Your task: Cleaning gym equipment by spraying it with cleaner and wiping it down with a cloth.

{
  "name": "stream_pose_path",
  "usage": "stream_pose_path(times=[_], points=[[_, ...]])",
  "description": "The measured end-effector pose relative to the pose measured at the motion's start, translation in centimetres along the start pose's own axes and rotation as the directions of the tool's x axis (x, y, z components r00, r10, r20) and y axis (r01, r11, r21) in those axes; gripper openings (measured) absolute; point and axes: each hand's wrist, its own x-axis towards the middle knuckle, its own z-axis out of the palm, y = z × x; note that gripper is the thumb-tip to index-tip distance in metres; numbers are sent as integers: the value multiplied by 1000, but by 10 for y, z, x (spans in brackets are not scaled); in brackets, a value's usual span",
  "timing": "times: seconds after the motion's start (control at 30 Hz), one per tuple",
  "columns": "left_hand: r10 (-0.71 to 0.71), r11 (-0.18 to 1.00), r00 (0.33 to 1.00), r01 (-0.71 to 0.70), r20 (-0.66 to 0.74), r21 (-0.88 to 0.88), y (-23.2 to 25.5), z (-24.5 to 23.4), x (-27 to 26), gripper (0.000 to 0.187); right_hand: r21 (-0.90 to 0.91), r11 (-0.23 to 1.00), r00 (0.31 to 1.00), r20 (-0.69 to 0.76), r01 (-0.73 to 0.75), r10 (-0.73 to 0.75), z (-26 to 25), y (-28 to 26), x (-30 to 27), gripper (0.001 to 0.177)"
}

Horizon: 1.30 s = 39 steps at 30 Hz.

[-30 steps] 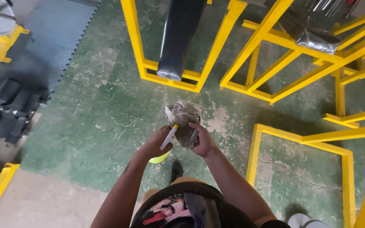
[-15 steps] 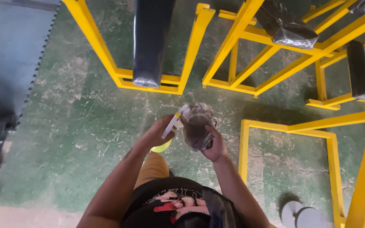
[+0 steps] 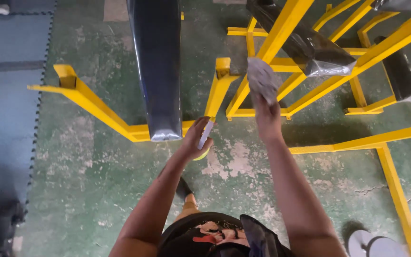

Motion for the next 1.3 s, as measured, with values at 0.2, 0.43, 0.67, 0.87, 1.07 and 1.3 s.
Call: stream_pose_path(times=[0.2, 0.43, 0.67, 0.87, 1.07, 1.3], points=[[-25, 996, 998, 20, 54, 88, -39, -35, 50, 48, -950, 8, 948, 313, 313, 59, 85, -9, 119, 32], [87, 995, 992, -92, 97, 44, -48, -47, 85, 46, -996, -39, 768, 36, 79, 639, 56, 32, 193, 56], [87, 996, 996, -86, -27, 25, -42, -37, 96, 47, -981, 147, 562, 53, -124, 826, 43, 92, 210, 49], [176, 946, 968, -117, -177, 302, -20, -21, 115, 56, -944, 191, 540, 17, -268, 842, 48, 85, 210, 40], [159, 882, 956, -26, -245, 471, 13, -2, 129, 78, -971, 177, 752, 237, 161, 615, 48, 53, 191, 43], [122, 966, 981, -82, -151, 247, 32, 23, 140, 90, -757, 650, 949, 251, 70, 190, 32, -33, 140, 38]])
